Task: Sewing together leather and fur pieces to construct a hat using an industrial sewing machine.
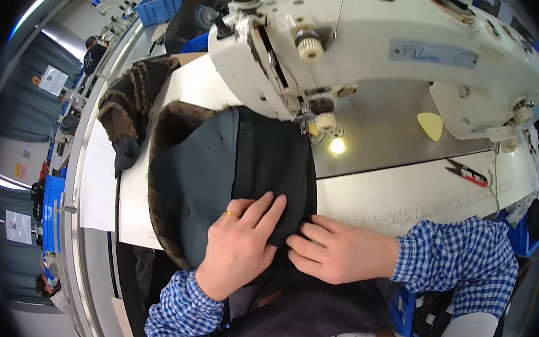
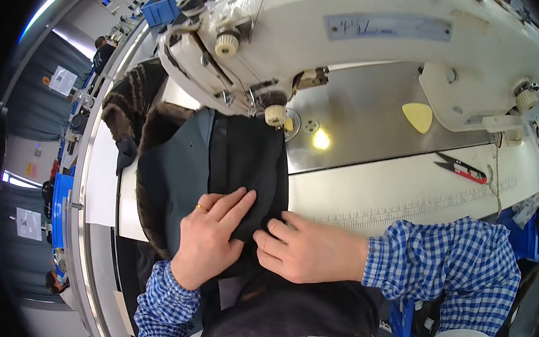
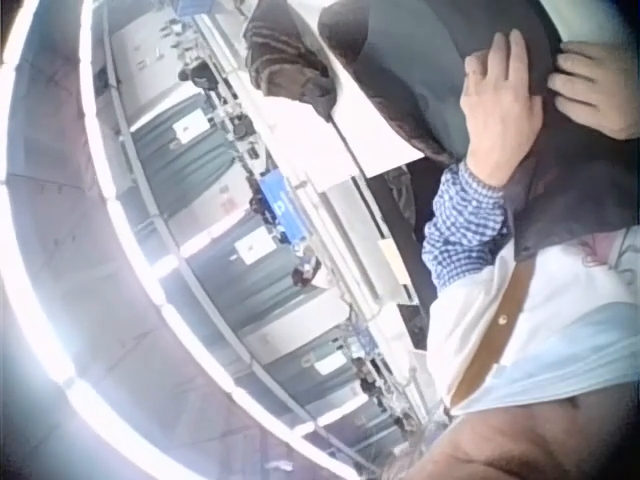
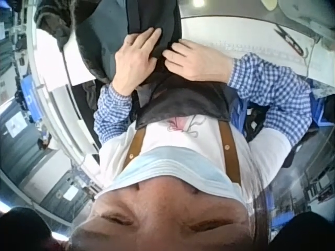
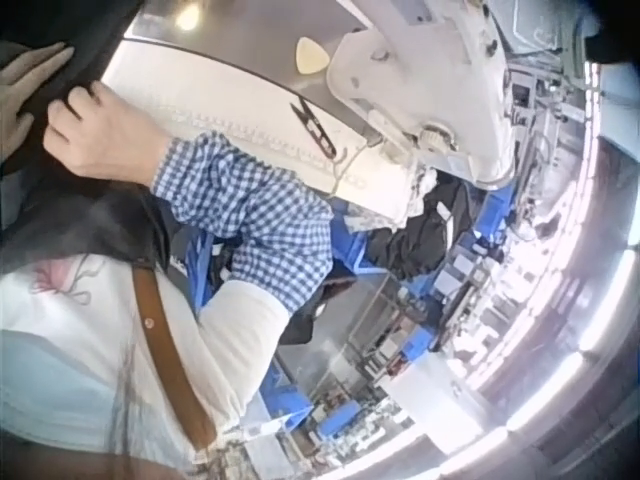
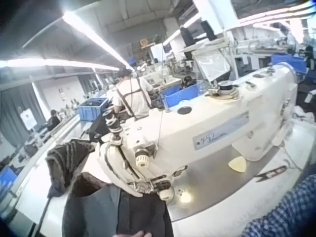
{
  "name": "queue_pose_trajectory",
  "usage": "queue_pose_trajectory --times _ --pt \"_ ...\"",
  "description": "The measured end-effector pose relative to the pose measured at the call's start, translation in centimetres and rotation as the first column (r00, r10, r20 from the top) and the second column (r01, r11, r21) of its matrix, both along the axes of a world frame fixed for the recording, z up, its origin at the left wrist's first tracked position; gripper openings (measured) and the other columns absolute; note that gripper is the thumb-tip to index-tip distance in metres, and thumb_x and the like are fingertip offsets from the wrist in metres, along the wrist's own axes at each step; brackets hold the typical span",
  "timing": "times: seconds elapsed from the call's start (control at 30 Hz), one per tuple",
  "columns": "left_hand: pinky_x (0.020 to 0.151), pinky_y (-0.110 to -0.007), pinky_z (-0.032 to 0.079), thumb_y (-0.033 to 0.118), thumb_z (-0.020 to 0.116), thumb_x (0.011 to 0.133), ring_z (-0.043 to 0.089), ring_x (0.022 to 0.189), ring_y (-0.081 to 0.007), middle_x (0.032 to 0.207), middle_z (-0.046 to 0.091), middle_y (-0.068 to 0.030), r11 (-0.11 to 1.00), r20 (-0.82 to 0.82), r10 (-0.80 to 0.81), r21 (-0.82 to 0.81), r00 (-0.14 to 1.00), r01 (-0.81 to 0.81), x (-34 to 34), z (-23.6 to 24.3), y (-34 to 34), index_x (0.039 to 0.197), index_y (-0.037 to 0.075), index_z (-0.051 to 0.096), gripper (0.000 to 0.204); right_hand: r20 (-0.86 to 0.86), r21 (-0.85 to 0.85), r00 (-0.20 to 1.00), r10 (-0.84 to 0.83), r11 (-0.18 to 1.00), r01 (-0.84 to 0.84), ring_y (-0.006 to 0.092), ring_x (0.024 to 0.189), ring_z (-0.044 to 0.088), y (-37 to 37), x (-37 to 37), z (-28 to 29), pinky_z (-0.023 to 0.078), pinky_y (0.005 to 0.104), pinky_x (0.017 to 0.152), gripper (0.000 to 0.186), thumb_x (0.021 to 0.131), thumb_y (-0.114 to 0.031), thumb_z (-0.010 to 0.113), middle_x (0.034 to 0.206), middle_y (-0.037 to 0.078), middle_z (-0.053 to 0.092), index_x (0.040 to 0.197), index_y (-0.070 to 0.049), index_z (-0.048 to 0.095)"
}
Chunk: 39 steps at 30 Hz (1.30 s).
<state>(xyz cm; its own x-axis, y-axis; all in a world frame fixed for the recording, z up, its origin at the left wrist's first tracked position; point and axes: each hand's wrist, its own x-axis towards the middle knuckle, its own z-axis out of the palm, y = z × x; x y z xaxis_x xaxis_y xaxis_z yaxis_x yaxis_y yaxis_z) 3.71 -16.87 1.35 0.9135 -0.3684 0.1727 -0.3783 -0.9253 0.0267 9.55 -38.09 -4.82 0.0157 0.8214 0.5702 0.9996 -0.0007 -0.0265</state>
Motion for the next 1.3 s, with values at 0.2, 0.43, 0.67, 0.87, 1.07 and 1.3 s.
queue_pose_trajectory --times 0.2,0.43,0.67,0.87,1.07,1.3 --pt "0.078 -0.037 0.056 0.012 0.068 0.090 0.065 0.087 -0.0305 0.111 0.073 -0.0113 0.970 -0.154 0.033 -0.234 0.988 -0.069 0.1 1.9 0.4 0.125 0.006 0.069 0.036 0.139 -0.111 0.989 0.045 0.993 -0.030 0.0211 0.083 0.057 0.7 1.1 1.1 0.049 0.0332 0.075 0.014 0.083 -0.021 0.059 0.083 0.005 0.057 0.083 -0.007 0.059" --pt "0.083 -0.038 0.053 0.006 0.064 0.093 0.064 0.093 -0.0319 0.116 0.070 -0.0174 0.891 -0.319 -0.044 -0.441 0.947 -0.107 1.6 3.2 1.8 0.127 0.000 0.066 0.034 -0.156 -0.079 0.954 0.257 0.959 -0.272 0.0181 0.087 0.056 0.6 4.5 0.2 0.048 0.0306 0.069 0.013 0.085 -0.022 0.061 0.089 0.003 0.056 0.086 -0.010 0.058" --pt "0.101 -0.043 0.050 -0.003 0.062 0.058 0.062 0.114 -0.0338 0.128 0.066 -0.0153 0.926 0.014 -0.157 -0.346 0.988 0.152 2.4 2.4 0.6 0.131 -0.003 0.061 0.073 0.143 0.078 0.978 0.155 0.983 -0.167 0.0214 0.094 0.071 -0.3 3.8 0.3 0.058 0.0337 0.087 0.023 0.084 -0.022 0.064 0.111 0.013 0.072 0.100 -0.005 0.065" --pt "0.090 -0.040 0.054 0.002 0.068 0.057 0.064 0.098 -0.0289 0.108 0.066 -0.0099 0.953 -0.039 -0.257 -0.177 0.966 0.247 2.9 1.2 -0.5 0.124 -0.002 0.061 0.067 -0.216 -0.005 0.965 0.147 0.988 -0.152 0.0292 0.107 0.071 -0.9 2.5 -1.2 0.057 0.0369 0.096 0.023 0.088 -0.017 0.061 0.114 0.017 0.071 0.104 -0.001 0.064" --pt "0.079 -0.037 0.052 0.007 0.075 0.061 0.063 0.088 -0.0255 0.098 0.066 -0.0066 0.955 -0.032 -0.234 -0.192 0.972 0.224 2.8 -1.0 -0.2 0.108 0.007 0.069 0.047 -0.439 -0.052 0.828 0.349 0.910 -0.411 0.0288 0.110 0.063 -0.2 2.8 -0.6 0.051 0.0373 0.093 0.024 0.081 -0.013 0.062 0.131 0.016 0.063 0.100 0.001 0.063" --pt "0.076 -0.035 0.049 0.006 0.079 0.049 0.057 0.082 -0.0264 0.096 0.056 -0.0062 0.981 -0.043 -0.118 -0.161 0.992 0.110 2.6 -1.6 0.7 0.122 0.005 0.068 0.074 -0.006 -0.026 1.000 -0.010 1.000 0.010 0.0228 0.086 0.057 -0.5 2.0 0.1 0.050 0.0306 0.074 0.018 0.072 -0.017 0.065 0.082 0.006 0.058 0.082 -0.003 0.066"
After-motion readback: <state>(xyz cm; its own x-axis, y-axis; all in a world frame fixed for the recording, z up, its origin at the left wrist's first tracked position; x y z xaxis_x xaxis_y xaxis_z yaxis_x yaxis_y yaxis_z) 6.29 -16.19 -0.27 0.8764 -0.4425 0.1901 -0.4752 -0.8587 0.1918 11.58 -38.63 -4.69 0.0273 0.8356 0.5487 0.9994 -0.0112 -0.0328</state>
